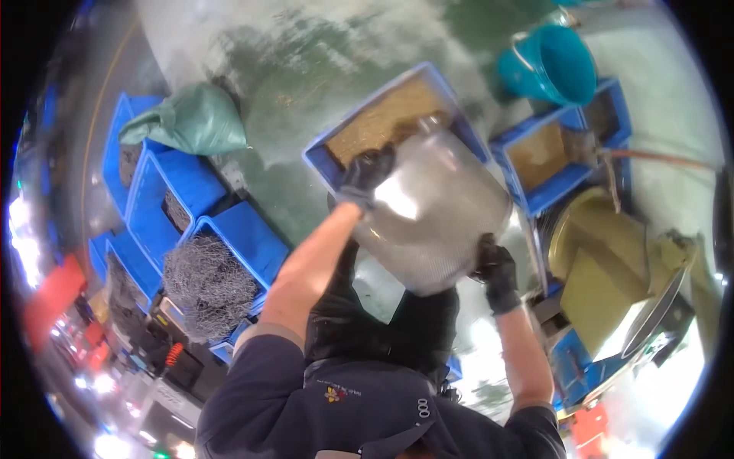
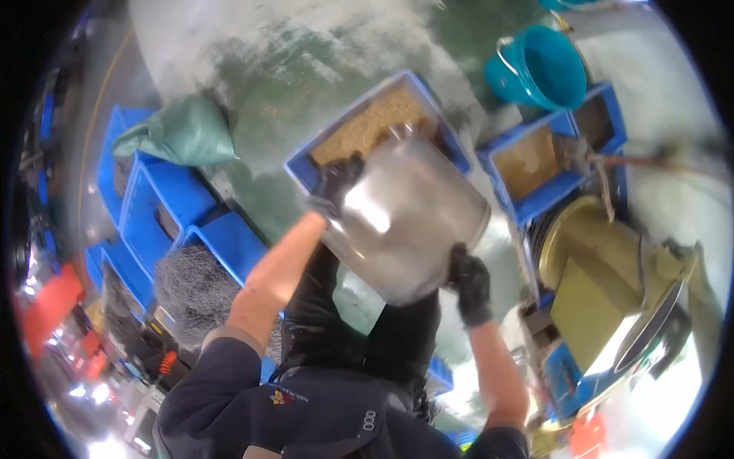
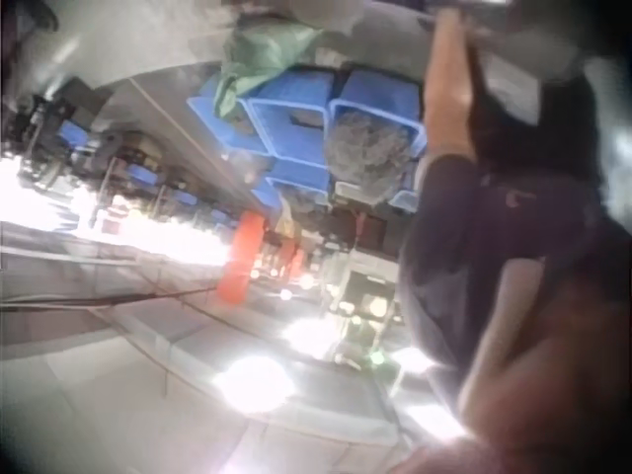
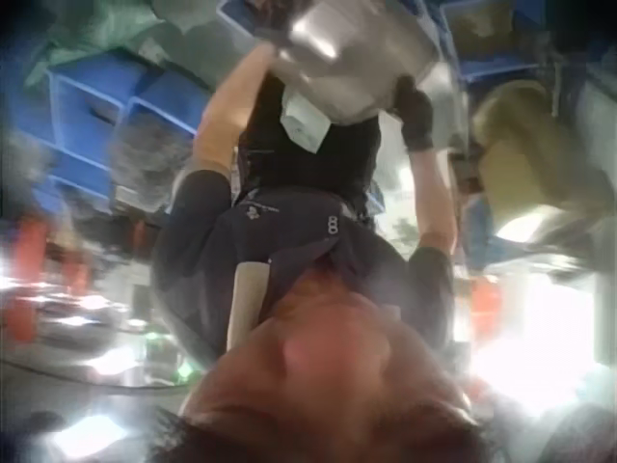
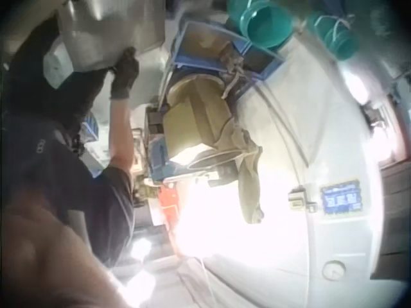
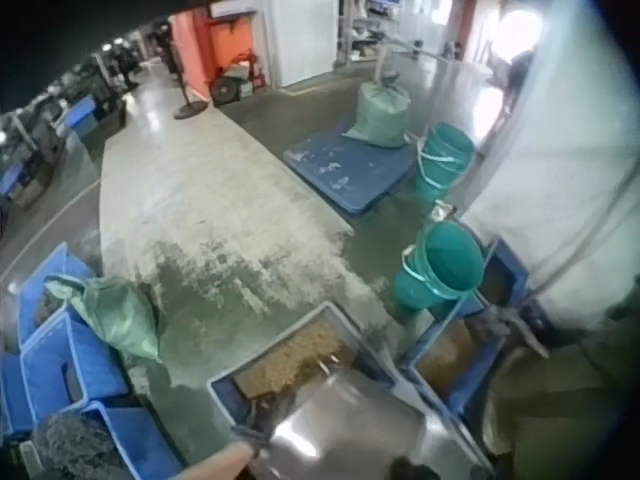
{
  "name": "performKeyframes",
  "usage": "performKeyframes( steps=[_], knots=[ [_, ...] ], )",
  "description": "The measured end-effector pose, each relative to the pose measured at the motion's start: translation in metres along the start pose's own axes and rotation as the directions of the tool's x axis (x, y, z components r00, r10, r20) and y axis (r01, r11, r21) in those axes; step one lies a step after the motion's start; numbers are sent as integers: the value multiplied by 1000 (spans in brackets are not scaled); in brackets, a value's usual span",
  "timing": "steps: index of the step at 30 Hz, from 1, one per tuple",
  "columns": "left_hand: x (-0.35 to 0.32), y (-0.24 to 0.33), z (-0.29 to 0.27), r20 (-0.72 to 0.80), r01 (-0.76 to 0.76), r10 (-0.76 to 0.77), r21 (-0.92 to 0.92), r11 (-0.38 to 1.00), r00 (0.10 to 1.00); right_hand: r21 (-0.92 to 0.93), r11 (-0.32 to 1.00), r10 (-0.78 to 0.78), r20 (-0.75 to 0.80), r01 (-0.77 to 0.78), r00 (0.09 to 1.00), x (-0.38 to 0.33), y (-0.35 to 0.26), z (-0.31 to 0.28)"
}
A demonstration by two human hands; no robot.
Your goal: Emptying material from industrial drums into bins and cleaning the internal components of the drums.
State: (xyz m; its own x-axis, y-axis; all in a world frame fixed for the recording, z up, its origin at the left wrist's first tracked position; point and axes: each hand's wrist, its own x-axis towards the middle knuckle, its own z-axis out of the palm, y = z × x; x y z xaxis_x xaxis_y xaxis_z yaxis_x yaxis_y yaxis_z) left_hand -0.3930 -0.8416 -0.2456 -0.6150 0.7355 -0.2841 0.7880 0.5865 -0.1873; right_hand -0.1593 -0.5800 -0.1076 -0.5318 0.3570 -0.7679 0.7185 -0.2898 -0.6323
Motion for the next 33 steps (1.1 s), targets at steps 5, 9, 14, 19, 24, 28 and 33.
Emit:
performKeyframes(
  steps=[5,9,14,19,24,28,33],
  knots=[
    [11,-30,10,-2,163,-213,-638,752,977,430,891,208,-107,-143,972,-14,-37,52],
    [13,-56,30,67,168,-166,-675,718,984,333,943,69,-177,-7,982,-15,-42,60],
    [26,-27,-48,111,179,-144,-728,661,983,-29,918,-387,-270,395,881,10,16,62],
    [35,-42,-26,444,479,-465,-876,-48,766,397,889,-18,-469,228,883,37,50,52],
    [53,-49,-34,659,649,-376,-741,-173,651,476,879,242,-369,-41,897,122,173,24],
    [51,-51,-38,572,626,-396,-780,10,719,460,887,231,-381,-33,895,151,209,51],
    [5,-73,14,433,466,-411,-884,-21,802,392,919,157,-454,39,877,171,215,64]
  ],
)
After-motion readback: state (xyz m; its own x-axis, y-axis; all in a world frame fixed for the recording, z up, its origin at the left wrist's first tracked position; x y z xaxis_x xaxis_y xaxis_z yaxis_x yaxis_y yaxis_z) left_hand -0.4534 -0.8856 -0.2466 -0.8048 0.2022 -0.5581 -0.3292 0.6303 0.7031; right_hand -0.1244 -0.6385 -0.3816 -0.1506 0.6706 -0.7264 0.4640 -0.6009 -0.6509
